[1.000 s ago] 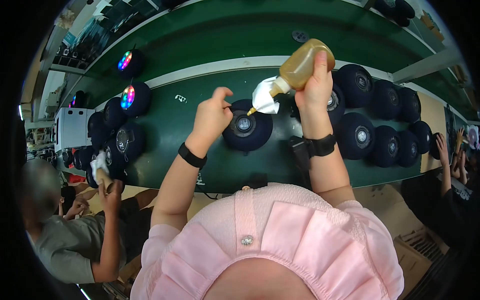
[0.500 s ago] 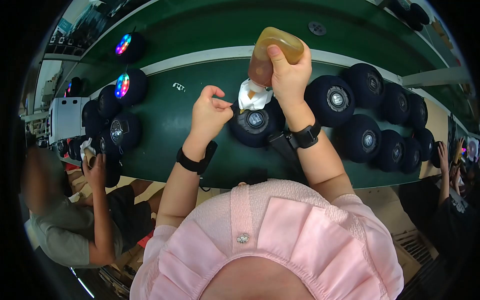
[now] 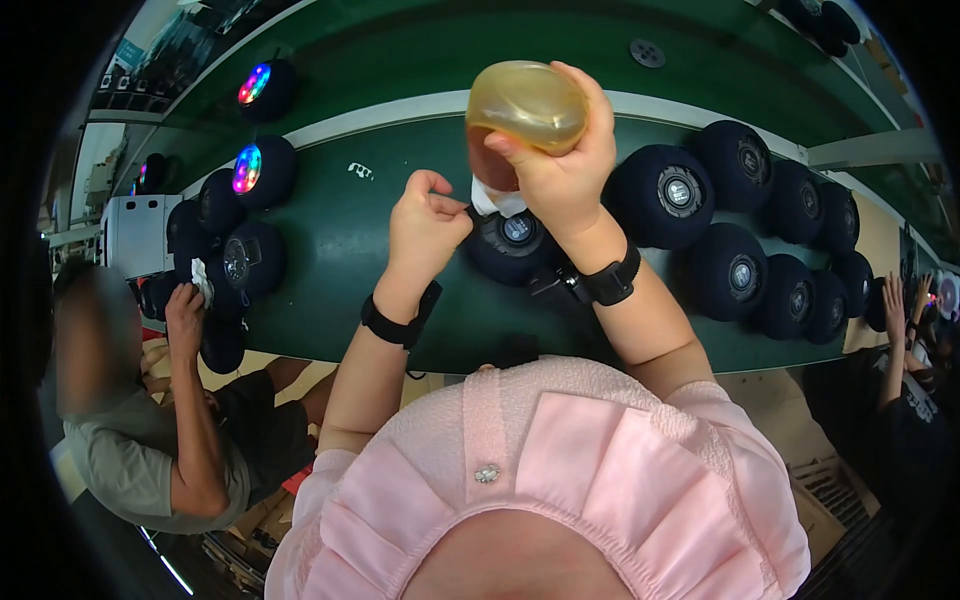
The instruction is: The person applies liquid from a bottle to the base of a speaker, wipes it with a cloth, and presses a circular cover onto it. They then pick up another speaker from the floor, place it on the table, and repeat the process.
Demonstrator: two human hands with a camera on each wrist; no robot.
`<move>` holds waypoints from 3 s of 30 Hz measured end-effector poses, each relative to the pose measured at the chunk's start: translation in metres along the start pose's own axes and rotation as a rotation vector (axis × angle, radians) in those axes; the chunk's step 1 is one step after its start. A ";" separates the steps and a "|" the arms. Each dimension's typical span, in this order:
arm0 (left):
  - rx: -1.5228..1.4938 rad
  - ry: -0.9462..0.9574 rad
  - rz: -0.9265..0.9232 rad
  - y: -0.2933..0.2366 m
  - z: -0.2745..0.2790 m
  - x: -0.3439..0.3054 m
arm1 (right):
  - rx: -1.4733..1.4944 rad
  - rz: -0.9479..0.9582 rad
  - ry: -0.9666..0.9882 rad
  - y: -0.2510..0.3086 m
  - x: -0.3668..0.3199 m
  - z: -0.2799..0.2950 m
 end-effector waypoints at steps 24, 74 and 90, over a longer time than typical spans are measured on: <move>0.243 -0.121 -0.481 -0.028 -0.015 -0.029 | 0.739 -0.876 -0.600 -0.048 -0.003 0.100; -0.217 0.003 0.056 0.013 -0.010 0.000 | 0.109 -0.368 -0.140 -0.028 -0.002 0.010; -0.294 -0.004 0.091 0.012 -0.013 -0.005 | 0.127 -0.382 -0.234 -0.043 -0.012 0.028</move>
Point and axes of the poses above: each hand's wrist, its own x-axis towards the middle knuckle, its own z-axis out of the back of the hand, y = z × x, the point moved 4 cm from there along x, towards the middle knuckle, and after that the axes turned 7 degrees about -x, right-handed, at the moved point
